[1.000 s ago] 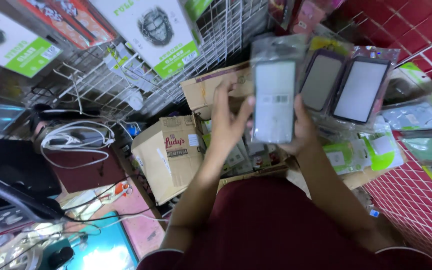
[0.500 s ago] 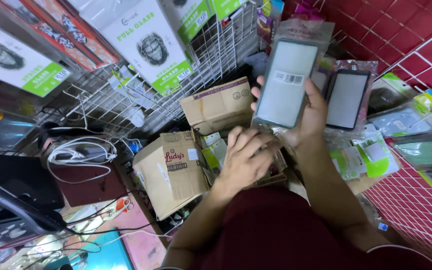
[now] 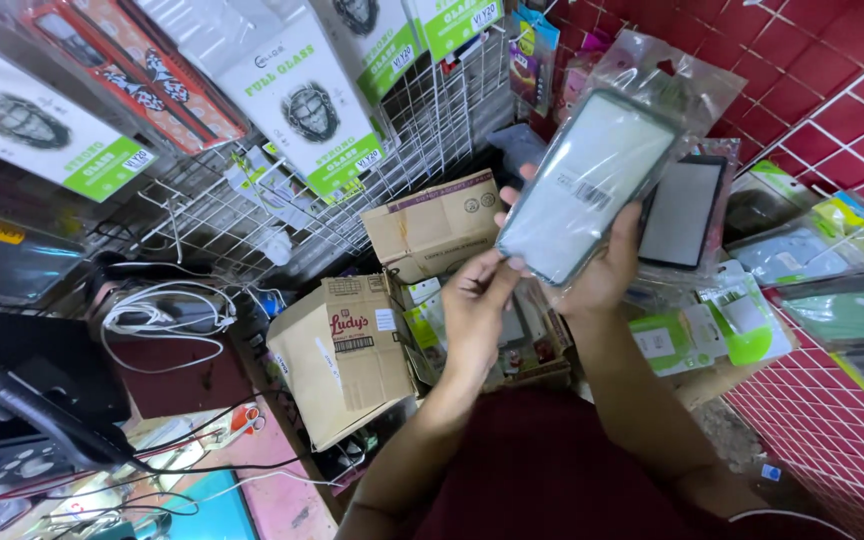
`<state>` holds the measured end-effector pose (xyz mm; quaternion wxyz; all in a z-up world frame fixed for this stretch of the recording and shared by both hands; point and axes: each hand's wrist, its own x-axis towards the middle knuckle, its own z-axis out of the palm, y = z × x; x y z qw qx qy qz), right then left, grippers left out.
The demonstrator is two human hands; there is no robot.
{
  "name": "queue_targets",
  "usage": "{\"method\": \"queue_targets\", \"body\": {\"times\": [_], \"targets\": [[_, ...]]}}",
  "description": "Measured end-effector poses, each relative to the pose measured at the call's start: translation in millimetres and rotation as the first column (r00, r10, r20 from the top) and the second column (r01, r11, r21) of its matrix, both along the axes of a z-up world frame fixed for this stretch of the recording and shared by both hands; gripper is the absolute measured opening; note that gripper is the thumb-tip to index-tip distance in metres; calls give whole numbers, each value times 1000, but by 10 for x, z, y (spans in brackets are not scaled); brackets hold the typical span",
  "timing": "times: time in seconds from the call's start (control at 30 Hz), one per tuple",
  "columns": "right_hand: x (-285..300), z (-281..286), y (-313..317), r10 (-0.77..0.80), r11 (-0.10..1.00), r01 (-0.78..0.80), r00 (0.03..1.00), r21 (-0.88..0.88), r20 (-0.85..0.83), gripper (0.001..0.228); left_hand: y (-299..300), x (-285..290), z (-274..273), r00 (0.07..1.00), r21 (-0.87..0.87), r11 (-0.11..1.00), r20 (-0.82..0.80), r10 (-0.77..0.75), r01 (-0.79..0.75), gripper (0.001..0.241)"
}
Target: The person takes packaged full-glass screen protector boxes out of a cardboard box and hangs them one at a time on a wire display rack. They then pick up a phone with a screen protector still in its retail packaging and handle it while continuing to sort items from the box.
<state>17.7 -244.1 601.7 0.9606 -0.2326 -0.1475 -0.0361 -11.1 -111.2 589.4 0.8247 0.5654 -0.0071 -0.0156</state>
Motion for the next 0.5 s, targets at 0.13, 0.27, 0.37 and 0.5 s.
{"method": "queue_targets", "body": {"times": [0.13, 0.27, 0.37, 0.5], "targets": [[-31, -127, 41, -55, 992, 60, 997, -108, 49, 94, 60, 5, -249, 990, -46, 999, -141, 0, -7, 19], [34, -268, -74, -33, 999, 33, 999, -25, -2, 89, 149, -154, -220, 983, -68, 998, -181, -26, 14, 12], [72, -198, -179, -9, 998, 11, 1000, 65, -28, 84, 263, -270, -292, 979, -51, 997, -189, -70, 61, 12], [91, -125, -227, -24, 1000, 24, 1000, 4, 12, 83, 358, -290, -183, 978, -37, 990, -154, -142, 138, 14]]}}
